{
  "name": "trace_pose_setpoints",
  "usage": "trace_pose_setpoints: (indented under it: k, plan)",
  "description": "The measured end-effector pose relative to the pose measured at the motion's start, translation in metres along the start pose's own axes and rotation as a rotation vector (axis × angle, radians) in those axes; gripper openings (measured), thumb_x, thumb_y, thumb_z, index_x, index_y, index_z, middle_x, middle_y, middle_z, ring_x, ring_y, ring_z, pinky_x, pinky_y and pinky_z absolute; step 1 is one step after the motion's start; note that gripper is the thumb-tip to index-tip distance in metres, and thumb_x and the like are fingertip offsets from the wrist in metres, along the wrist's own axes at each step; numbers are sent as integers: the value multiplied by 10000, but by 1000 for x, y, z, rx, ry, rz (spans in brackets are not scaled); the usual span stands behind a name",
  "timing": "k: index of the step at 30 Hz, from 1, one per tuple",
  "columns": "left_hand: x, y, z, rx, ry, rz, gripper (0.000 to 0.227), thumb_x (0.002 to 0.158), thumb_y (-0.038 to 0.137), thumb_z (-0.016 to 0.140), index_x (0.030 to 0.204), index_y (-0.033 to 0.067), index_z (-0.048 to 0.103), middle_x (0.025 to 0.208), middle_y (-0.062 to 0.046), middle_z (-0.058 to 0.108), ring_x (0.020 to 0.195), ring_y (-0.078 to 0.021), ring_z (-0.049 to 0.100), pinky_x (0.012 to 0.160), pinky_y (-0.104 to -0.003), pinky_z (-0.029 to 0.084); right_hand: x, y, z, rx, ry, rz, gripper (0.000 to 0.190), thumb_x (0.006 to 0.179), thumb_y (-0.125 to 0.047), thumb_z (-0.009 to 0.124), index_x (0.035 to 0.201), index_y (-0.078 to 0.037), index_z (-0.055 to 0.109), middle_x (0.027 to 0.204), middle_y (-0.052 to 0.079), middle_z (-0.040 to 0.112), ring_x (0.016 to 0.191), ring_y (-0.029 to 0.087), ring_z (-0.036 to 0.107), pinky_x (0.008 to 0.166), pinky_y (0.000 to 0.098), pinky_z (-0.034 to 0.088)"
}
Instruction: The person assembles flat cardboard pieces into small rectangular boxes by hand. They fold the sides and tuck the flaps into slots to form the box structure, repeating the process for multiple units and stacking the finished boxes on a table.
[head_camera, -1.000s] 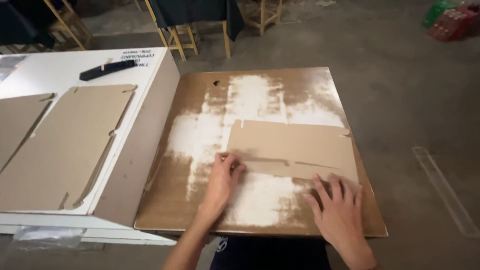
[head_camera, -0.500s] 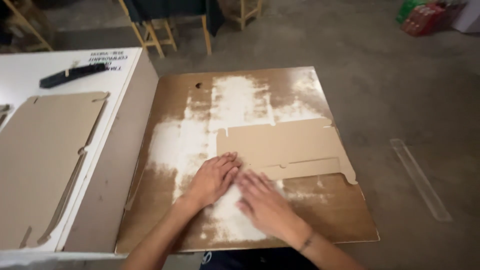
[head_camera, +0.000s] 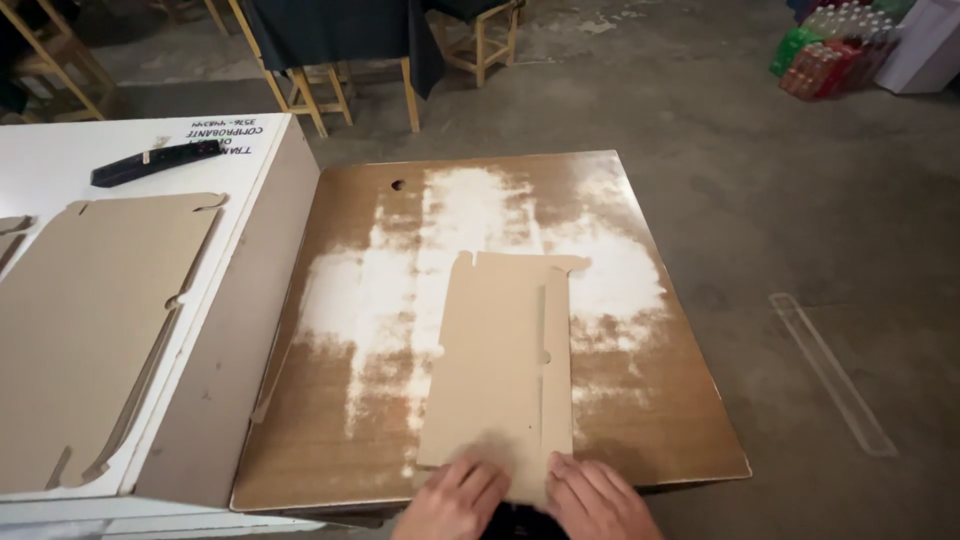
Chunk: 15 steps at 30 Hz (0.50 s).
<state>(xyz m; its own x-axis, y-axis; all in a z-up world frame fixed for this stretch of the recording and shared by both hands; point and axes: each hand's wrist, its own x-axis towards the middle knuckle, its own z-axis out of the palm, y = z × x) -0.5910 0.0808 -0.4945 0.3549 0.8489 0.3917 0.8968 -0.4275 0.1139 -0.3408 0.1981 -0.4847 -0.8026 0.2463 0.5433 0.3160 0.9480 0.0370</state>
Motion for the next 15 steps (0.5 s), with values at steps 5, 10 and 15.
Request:
trace_pose_setpoints:
  k: [5, 10, 15]
  plan:
    - [68, -10, -87, -258, -195, -320, 209, 934, 173, 614, 1112, 122, 712, 1039, -65, 699, 1026, -245, 665, 879, -417, 544, 99, 1, -72, 264, -357, 352, 255, 930, -262, 720, 1056, -40, 711, 1084, 136, 704, 1007, 318, 659, 872, 445, 517]
    - [91, -37, -94, -160, 147, -127, 130, 835, 208, 727, 949, 160, 769, 1001, -46, 692, 1010, -240, 661, 904, -423, 501, 104, 22, -53, 222, -62, 207, 198, 778, -137, 669, 974, -117, 688, 1209, 155, 649, 1155, 344, 604, 964, 438, 463]
    - [42, -44, -90, -219, 172, -161, 237, 937, 255, 713, 1102, 91, 759, 1127, -52, 725, 1055, -246, 678, 908, -375, 537, 67, 7, -41, 262, -214, 190, 409, 941, -233, 591, 1308, -54, 609, 1385, 86, 591, 1293, 253, 565, 1088, 417, 417]
